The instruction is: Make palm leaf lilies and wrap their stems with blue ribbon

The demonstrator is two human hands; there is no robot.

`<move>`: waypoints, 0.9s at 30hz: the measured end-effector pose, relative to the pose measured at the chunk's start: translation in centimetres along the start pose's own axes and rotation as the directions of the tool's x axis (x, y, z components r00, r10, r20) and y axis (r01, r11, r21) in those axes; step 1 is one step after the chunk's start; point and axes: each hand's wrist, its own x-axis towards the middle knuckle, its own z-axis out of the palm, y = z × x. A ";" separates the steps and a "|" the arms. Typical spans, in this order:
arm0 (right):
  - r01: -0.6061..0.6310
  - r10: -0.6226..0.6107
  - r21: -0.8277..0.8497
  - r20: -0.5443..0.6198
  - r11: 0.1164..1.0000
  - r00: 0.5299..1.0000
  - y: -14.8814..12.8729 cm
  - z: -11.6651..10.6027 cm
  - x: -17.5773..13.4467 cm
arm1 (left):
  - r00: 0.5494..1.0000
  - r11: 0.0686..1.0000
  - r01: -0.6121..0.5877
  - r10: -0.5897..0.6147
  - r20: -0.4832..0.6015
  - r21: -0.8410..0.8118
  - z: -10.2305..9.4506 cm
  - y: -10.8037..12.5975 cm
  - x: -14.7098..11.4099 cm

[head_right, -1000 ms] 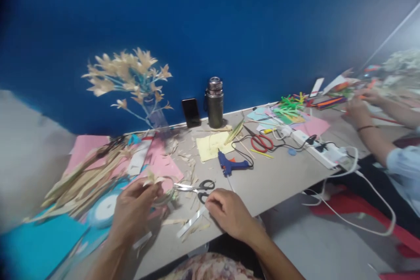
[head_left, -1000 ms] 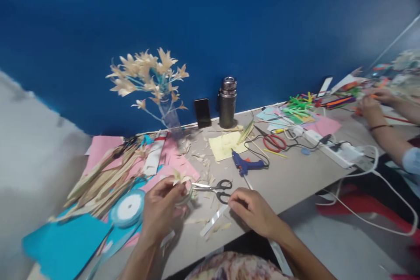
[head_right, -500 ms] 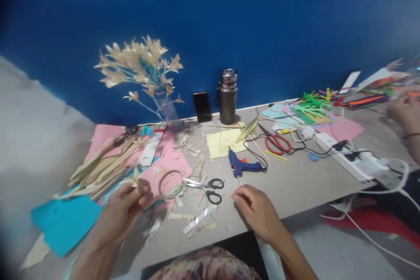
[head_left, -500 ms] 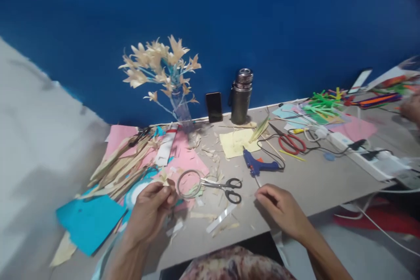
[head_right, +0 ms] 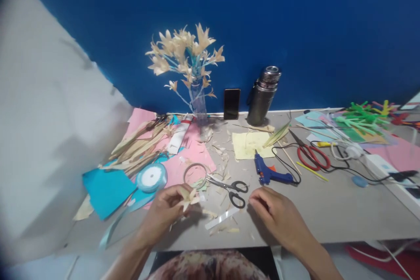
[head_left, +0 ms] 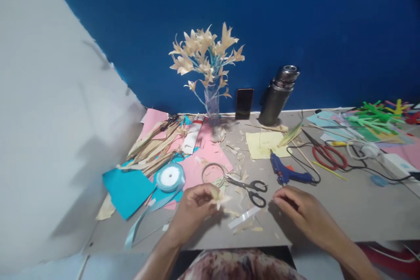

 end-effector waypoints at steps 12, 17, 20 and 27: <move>0.144 -0.102 -0.215 0.194 0.966 0.976 -1.8 0.1 3.4 | 0.990 0.999 0.021 -0.014 0.139 -0.045 -0.8 -0.9 0.0; 0.177 -0.117 -0.267 0.227 0.947 0.967 -2.7 -0.5 4.5 | 0.999 1.000 0.019 -0.020 0.044 0.002 -1.3 -1.2 0.1; 0.165 -0.094 -0.288 0.248 0.943 0.964 -2.8 -0.4 4.4 | 1.000 1.000 0.005 -0.006 0.031 0.027 -1.7 -1.1 0.1; 0.107 -0.056 -0.234 0.211 0.966 0.976 -1.8 -1.4 3.5 | 0.998 0.998 0.055 -0.055 0.006 0.008 -1.5 -0.8 0.3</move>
